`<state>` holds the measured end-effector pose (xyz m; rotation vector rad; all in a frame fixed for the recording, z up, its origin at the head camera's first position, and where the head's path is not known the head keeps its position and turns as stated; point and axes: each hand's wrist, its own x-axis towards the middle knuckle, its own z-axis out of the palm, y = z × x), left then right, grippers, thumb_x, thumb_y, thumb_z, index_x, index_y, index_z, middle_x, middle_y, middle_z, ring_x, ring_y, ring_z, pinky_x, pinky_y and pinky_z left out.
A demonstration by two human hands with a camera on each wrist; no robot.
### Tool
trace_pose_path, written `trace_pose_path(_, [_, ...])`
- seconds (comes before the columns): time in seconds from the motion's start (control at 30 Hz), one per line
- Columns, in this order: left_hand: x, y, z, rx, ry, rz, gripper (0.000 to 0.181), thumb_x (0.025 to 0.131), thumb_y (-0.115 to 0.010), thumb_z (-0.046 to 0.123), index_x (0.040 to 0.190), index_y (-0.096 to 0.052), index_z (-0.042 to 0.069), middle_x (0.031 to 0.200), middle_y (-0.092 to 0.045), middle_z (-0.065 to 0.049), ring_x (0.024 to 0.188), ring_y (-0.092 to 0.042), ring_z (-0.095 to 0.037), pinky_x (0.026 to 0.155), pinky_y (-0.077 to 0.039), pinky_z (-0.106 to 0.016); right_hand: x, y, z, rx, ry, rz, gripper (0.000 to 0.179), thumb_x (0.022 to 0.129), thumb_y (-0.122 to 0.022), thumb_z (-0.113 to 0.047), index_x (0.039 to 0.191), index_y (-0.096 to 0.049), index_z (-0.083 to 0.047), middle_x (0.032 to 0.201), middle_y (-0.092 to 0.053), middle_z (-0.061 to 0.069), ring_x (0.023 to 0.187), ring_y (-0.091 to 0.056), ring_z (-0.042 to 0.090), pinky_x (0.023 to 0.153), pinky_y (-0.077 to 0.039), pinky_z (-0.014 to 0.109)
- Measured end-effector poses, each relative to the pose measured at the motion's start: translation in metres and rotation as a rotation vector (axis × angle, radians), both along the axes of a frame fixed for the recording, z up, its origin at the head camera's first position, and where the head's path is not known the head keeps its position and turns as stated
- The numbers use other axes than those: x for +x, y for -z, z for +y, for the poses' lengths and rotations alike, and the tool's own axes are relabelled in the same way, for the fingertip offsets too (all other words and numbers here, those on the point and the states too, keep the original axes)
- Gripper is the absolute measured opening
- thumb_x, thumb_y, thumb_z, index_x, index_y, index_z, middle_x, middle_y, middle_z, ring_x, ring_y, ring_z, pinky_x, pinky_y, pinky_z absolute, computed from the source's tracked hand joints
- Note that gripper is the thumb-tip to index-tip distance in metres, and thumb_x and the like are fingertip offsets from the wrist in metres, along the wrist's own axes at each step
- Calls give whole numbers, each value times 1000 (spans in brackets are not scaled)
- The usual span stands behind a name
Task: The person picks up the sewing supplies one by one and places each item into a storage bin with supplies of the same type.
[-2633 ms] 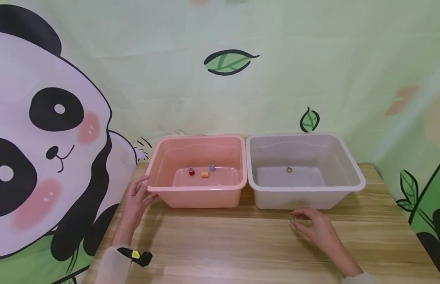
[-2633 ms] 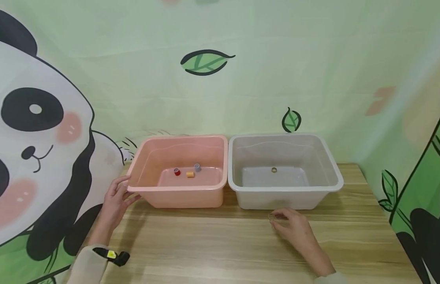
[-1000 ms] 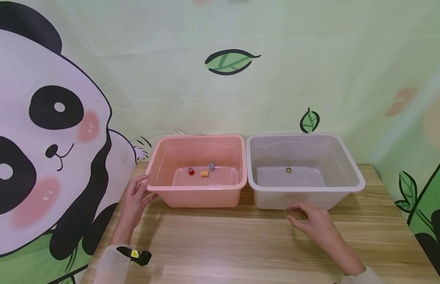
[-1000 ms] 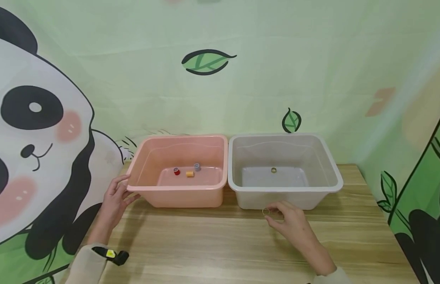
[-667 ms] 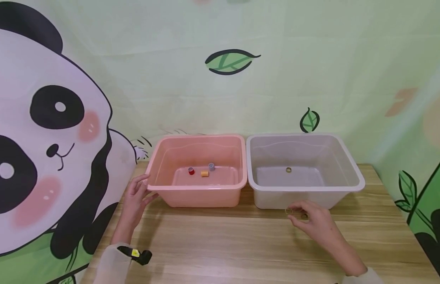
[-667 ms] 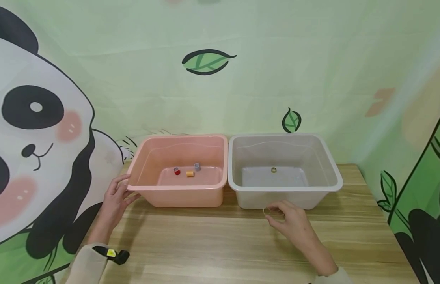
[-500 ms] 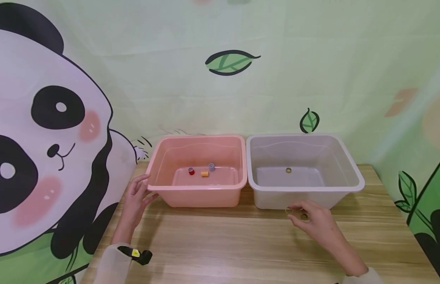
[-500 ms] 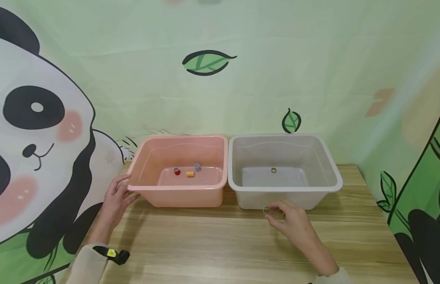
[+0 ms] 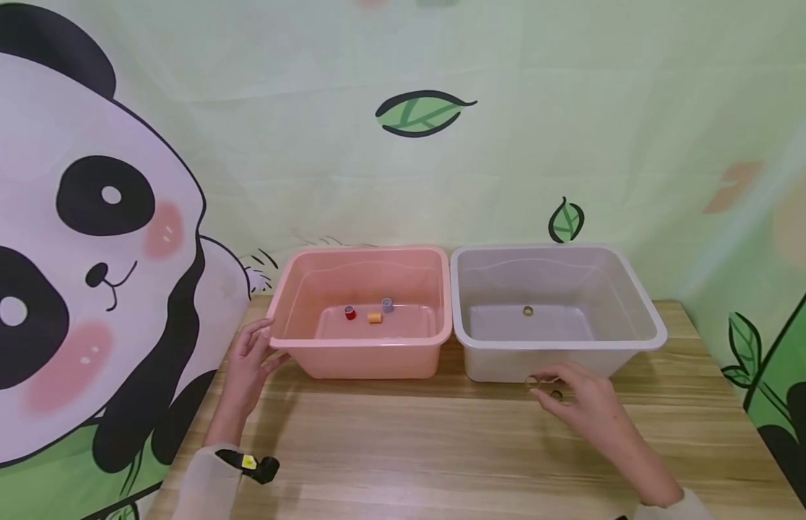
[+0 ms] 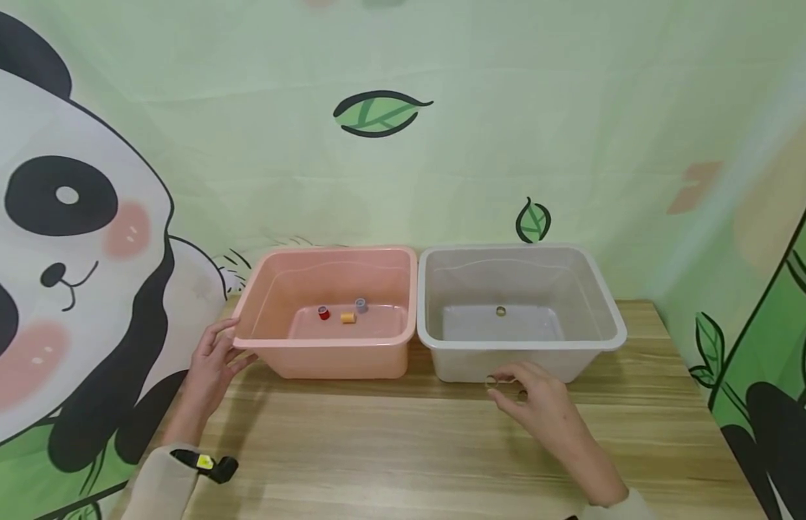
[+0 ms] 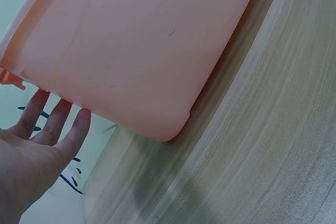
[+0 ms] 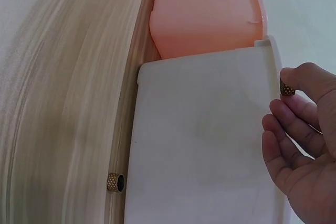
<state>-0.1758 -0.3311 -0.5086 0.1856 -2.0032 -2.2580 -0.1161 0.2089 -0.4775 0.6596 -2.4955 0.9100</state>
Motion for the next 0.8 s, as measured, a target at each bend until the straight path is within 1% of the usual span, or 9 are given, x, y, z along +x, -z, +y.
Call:
trace_pose_path(0.07, [0,1,1,-3,-6,-2,48,105,-55,36,145,-45,12,146,-48,-9,115,-66,-17,90,-58,-35,1,-3,1,10,5,4,31,75,-89,-4,100,-73,-12,94,-73,-5,78,-72,16,72,-57,18])
trace_pose_path(0.23, [-1,2,1,2,-13,4,45,105,-54,36,144,-47,13,143,-50,-7,112,-67,-16,89,-58,-34,2,-9,4,38,34,20,30,75,-89,-7,99,-73,-13,95,-73,-4,82,-71,16,71,-61,36])
trace_pose_path(0.3, [-1,2,1,5,-12,8,44,106,-53,36,143,-47,13,142,-49,-7,111,-67,-15,89,-58,-34,1,-12,5,45,43,22,30,75,-89,-7,99,-73,-14,96,-73,-4,84,-71,17,71,-61,39])
trace_pose_path(0.4, [-1,1,2,6,-11,12,44,106,-53,36,143,-47,14,142,-49,-7,110,-67,-13,89,-58,-34,-1,-15,7,54,45,41,31,74,-90,-7,100,-73,-14,97,-74,-3,86,-71,17,72,-61,39])
trace_pose_path(0.53, [-1,0,2,5,-13,6,42,106,-53,36,143,-47,15,142,-49,-7,108,-67,-11,89,-58,-34,-4,-18,9,60,34,94,35,71,-91,-6,101,-73,-13,97,-74,-2,86,-72,18,73,-61,35])
trace_pose_path(0.63, [0,0,2,6,-15,-1,42,106,-53,36,143,-47,15,142,-49,-8,107,-67,-11,89,-58,-33,-5,-20,11,57,30,119,38,69,-91,-4,102,-73,-13,96,-74,-2,85,-71,17,75,-58,23])
trace_pose_path(0.7, [0,0,3,4,-18,-6,43,106,-53,36,143,-47,15,143,-48,-8,108,-67,-11,90,-58,-33,-5,-21,12,54,31,121,39,69,-92,-3,102,-74,-13,96,-74,-2,85,-71,17,78,-55,15])
trace_pose_path(0.8, [0,0,3,0,-20,-12,44,106,-53,36,144,-46,15,144,-47,-9,108,-67,-10,90,-58,-33,-5,-23,13,54,37,114,39,68,-92,-3,101,-74,-15,96,-74,-4,85,-71,16,79,-50,9])
